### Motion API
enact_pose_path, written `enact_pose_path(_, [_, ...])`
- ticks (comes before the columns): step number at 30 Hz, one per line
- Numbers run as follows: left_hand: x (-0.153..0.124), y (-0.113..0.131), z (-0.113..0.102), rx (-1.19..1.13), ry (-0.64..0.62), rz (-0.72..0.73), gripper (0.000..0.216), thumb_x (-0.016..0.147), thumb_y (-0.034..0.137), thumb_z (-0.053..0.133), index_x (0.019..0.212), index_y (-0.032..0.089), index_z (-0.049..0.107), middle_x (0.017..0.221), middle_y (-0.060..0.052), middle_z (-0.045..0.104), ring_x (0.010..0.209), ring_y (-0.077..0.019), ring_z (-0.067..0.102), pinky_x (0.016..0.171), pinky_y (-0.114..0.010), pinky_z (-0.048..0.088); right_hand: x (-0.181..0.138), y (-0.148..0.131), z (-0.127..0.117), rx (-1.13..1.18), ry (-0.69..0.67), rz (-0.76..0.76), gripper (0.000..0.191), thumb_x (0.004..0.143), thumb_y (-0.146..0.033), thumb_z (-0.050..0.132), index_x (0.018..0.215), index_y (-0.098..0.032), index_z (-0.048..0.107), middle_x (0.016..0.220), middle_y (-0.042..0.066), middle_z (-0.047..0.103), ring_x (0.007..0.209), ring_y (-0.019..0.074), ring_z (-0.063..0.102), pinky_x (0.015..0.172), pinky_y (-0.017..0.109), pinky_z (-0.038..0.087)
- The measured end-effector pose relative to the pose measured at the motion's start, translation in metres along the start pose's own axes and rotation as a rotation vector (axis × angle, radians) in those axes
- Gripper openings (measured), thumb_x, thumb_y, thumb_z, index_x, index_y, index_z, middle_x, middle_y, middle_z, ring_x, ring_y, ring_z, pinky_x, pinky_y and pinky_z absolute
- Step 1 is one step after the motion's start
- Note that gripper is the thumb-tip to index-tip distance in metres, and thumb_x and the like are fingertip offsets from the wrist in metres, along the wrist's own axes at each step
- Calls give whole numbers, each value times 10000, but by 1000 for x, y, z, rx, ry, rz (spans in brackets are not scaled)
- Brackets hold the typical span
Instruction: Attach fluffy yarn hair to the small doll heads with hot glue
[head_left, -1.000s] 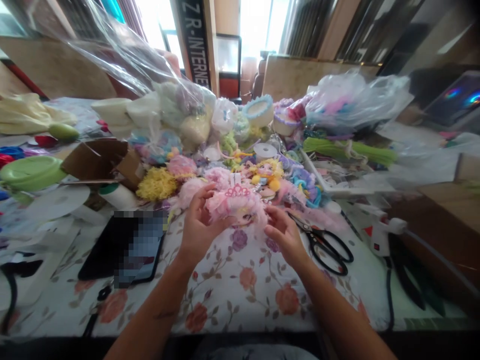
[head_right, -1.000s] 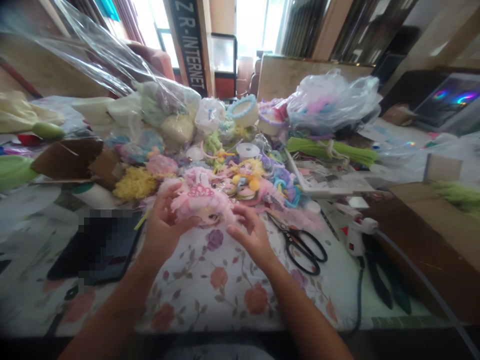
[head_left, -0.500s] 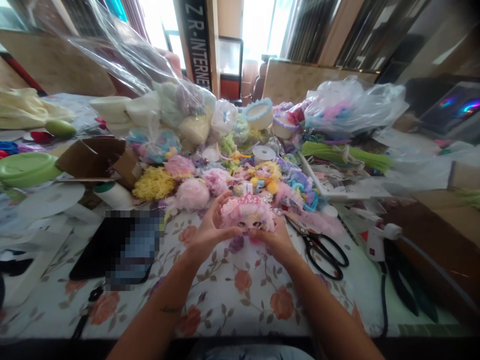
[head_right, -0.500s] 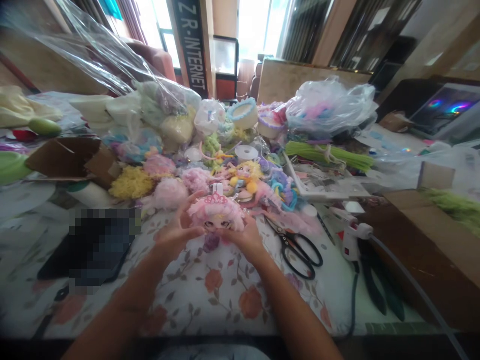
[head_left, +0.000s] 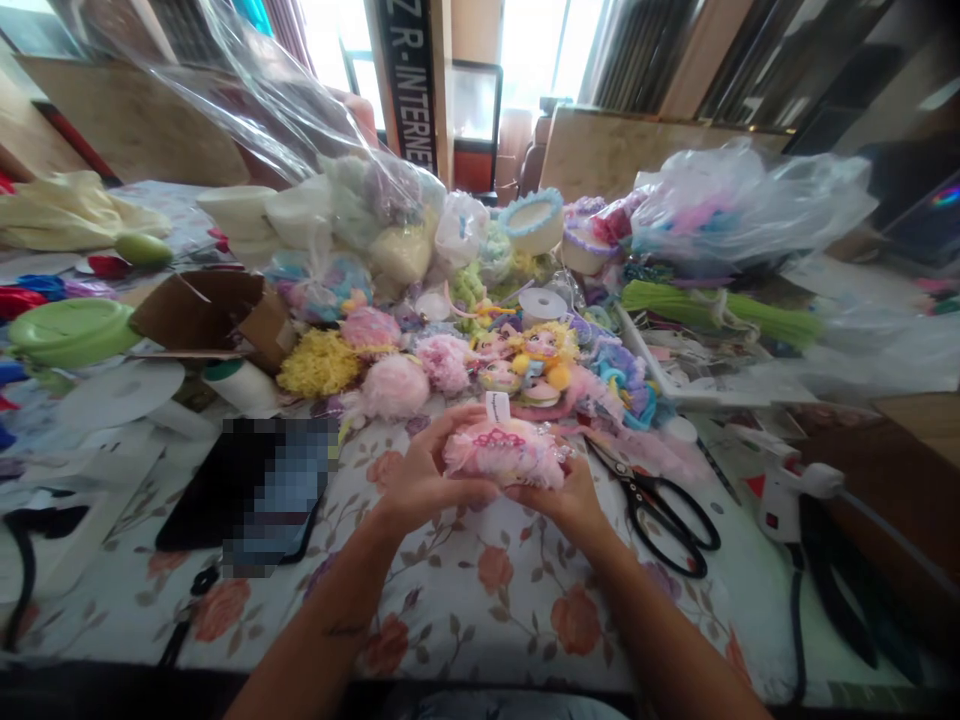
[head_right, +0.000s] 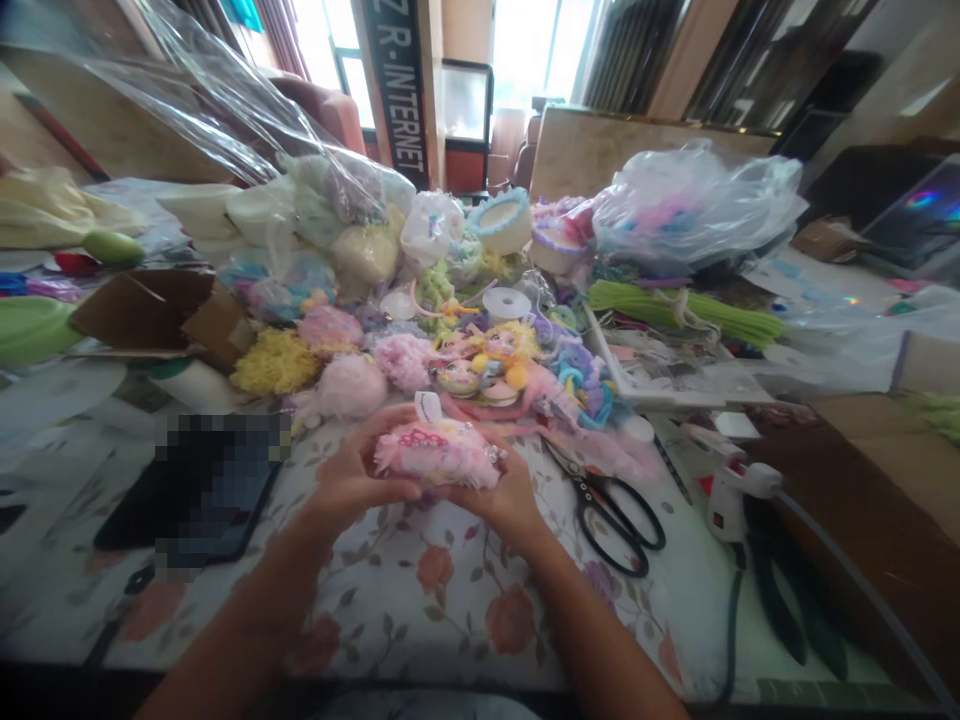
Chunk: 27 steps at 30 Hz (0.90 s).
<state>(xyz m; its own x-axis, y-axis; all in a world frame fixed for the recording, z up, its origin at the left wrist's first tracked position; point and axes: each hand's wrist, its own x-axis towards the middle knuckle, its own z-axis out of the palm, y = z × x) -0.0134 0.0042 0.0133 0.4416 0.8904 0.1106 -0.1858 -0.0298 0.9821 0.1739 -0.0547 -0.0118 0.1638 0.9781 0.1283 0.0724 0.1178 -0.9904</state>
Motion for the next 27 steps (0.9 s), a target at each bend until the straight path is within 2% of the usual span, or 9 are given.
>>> enact_pose_path(4, [0, -2, -10, -170, -35, 119, 426, 743, 414, 738, 1118, 220, 685, 1237, -103, 627, 1186, -291, 546, 957, -355, 466, 1, 4, -3, -35, 7, 6, 509, 545, -333, 870, 976, -175, 650, 925, 57, 711, 820, 236, 656, 730, 336, 528])
enact_pose_path(6, [0, -3, -13, -128, 32, 120, 235, 832, 347, 657, 1005, 205, 730, 1194, -101, 649, 1143, -258, 571, 933, -327, 466, 1, 4, -3, -66, 17, -4, 514, 540, -331, 871, 978, -180, 648, 912, 51, 708, 792, 225, 652, 701, 325, 527])
enact_pose_path(9, [-1, -3, -13, -39, 107, 98, 84, 818, 238, 679, 823, 196, 752, 1085, -75, 685, 979, -194, 622, 818, -267, 485, 1, 3, -1, -69, 22, -2, 509, 523, -298, 876, 968, -188, 655, 880, 36, 708, 764, 215, 650, 672, 310, 526])
enact_pose_path(14, [3, -5, -13, -21, 267, 154, 88, 800, 259, 700, 740, 203, 730, 913, -26, 709, 870, -146, 616, 791, -241, 463, 0, 8, 2, 118, 14, 124, 478, 547, -257, 867, 973, -187, 662, 912, 41, 727, 813, 230, 676, 740, 333, 545])
enact_pose_path(18, [8, -11, -20, 8, 387, -16, 221, 763, 382, 724, 671, 182, 715, 838, -28, 715, 833, -146, 617, 790, -238, 461, 2, 10, 7, 360, 4, 229, 514, 613, -296, 836, 1075, -198, 632, 975, 57, 730, 862, 254, 692, 780, 379, 558])
enact_pose_path(20, [10, -13, -22, -38, 342, -112, 296, 776, 465, 689, 760, 174, 736, 885, -53, 715, 882, -167, 626, 787, -242, 472, 2, 9, 11, 440, -35, 266, 523, 627, -323, 824, 1092, -196, 621, 995, 65, 728, 889, 264, 694, 798, 397, 563])
enact_pose_path(23, [9, -12, -18, -213, 123, -258, 456, 786, 516, 657, 1093, 180, 695, 980, -81, 704, 900, -192, 644, 732, -251, 502, 1, 5, 15, 455, -103, 296, 508, 631, -348, 819, 1076, -190, 629, 991, 69, 730, 889, 265, 698, 802, 400, 569])
enact_pose_path(25, [7, -10, -11, -284, 25, -344, 555, 741, 432, 735, 1228, 193, 617, 984, -76, 704, 840, -186, 658, 684, -249, 515, 0, 4, 17, 398, -124, 299, 502, 630, -368, 819, 1061, -185, 637, 989, 72, 730, 880, 263, 699, 780, 390, 574])
enact_pose_path(27, [5, -9, -4, -310, 26, -362, 664, 669, 301, 812, 1279, 200, 570, 970, -65, 709, 788, -174, 664, 667, -252, 528, -1, 4, 17, 327, -114, 302, 519, 620, -389, 822, 1059, -182, 637, 972, 74, 731, 865, 262, 698, 747, 381, 579])
